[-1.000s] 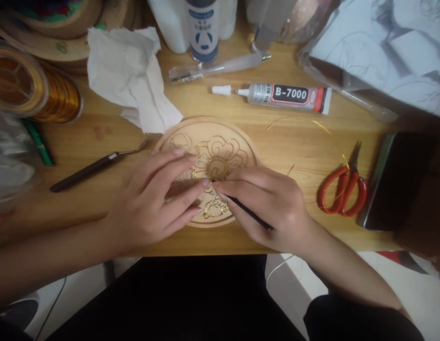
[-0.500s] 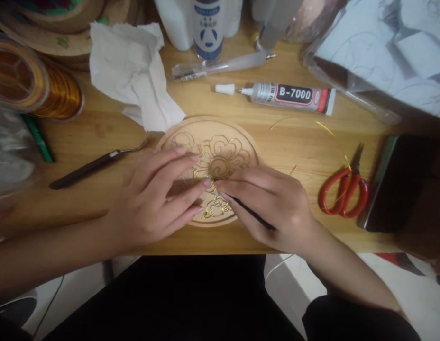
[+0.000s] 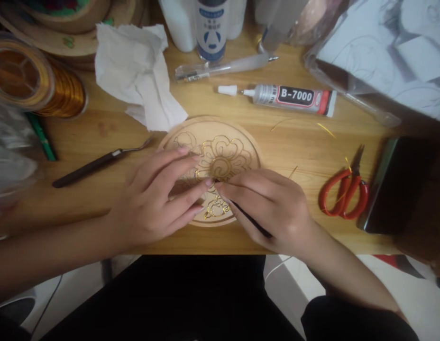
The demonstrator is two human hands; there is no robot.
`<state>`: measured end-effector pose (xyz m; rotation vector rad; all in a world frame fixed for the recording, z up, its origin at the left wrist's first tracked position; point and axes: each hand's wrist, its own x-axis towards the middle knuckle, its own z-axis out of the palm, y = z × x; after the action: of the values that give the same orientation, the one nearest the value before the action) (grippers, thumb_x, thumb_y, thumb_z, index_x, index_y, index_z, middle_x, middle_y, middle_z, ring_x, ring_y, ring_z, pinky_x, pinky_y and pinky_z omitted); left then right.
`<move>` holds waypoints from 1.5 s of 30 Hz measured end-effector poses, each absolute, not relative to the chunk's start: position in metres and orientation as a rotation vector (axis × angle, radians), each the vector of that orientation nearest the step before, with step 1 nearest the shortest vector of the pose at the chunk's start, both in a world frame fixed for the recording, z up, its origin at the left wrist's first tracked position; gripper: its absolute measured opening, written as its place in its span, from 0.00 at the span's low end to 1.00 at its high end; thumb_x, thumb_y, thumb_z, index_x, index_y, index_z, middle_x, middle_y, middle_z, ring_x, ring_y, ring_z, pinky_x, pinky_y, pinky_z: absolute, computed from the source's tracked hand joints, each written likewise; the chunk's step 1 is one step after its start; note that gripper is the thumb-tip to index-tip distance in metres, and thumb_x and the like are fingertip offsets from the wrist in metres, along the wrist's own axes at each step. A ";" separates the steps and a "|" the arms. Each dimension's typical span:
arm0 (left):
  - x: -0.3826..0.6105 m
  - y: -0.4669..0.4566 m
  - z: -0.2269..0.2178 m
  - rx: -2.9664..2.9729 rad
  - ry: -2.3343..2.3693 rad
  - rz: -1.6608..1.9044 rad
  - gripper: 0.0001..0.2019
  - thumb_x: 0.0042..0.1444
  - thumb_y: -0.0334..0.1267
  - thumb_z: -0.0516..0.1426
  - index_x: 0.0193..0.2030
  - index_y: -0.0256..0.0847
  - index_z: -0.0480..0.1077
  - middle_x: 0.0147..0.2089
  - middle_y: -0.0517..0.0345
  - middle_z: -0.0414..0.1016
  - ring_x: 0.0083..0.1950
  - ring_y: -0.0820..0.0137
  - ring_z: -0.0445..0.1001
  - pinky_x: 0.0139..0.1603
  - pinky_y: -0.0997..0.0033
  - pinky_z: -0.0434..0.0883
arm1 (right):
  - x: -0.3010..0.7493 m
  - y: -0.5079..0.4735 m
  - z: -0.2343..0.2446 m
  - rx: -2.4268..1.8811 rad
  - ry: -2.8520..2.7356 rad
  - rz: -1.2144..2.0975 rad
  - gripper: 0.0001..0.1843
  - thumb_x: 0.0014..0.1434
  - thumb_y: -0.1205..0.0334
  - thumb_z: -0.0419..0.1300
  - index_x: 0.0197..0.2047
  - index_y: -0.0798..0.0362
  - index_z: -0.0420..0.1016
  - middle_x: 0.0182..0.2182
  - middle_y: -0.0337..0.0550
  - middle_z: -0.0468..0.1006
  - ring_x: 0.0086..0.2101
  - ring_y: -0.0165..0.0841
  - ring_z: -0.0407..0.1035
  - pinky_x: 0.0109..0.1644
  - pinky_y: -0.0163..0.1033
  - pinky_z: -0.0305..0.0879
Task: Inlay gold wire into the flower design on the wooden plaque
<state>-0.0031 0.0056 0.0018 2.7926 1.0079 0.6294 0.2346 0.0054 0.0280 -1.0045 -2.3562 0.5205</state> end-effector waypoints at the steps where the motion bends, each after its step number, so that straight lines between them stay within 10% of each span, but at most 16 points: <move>1: -0.003 0.006 0.002 2.796 1.002 0.631 0.14 0.61 0.39 0.60 0.52 0.37 0.73 0.57 0.43 0.74 0.61 0.51 0.72 0.59 0.47 0.74 | 0.235 0.005 0.028 -1.006 -2.358 0.514 0.16 0.58 0.74 0.64 0.49 0.53 0.75 0.37 0.43 0.82 0.36 0.31 0.77 0.39 0.36 0.78; 29: 0.000 0.005 -0.001 2.724 0.992 0.679 0.13 0.61 0.38 0.61 0.50 0.33 0.74 0.57 0.39 0.71 0.61 0.46 0.71 0.61 0.44 0.72 | 0.222 -0.010 0.033 -1.236 -2.162 0.635 0.12 0.55 0.77 0.66 0.43 0.60 0.78 0.36 0.49 0.82 0.37 0.28 0.77 0.42 0.30 0.75; 45: 0.000 0.005 0.001 2.751 1.013 0.626 0.12 0.62 0.36 0.59 0.52 0.38 0.72 0.59 0.40 0.70 0.63 0.49 0.70 0.60 0.43 0.72 | 0.223 -0.001 0.035 -1.419 -1.754 0.744 0.12 0.57 0.71 0.66 0.43 0.45 0.80 0.32 0.35 0.82 0.31 0.27 0.75 0.34 0.35 0.72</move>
<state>0.0000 0.0053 0.0011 2.7511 1.0130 0.6258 0.2225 -0.0011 0.0354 -1.4191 -1.7535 0.7439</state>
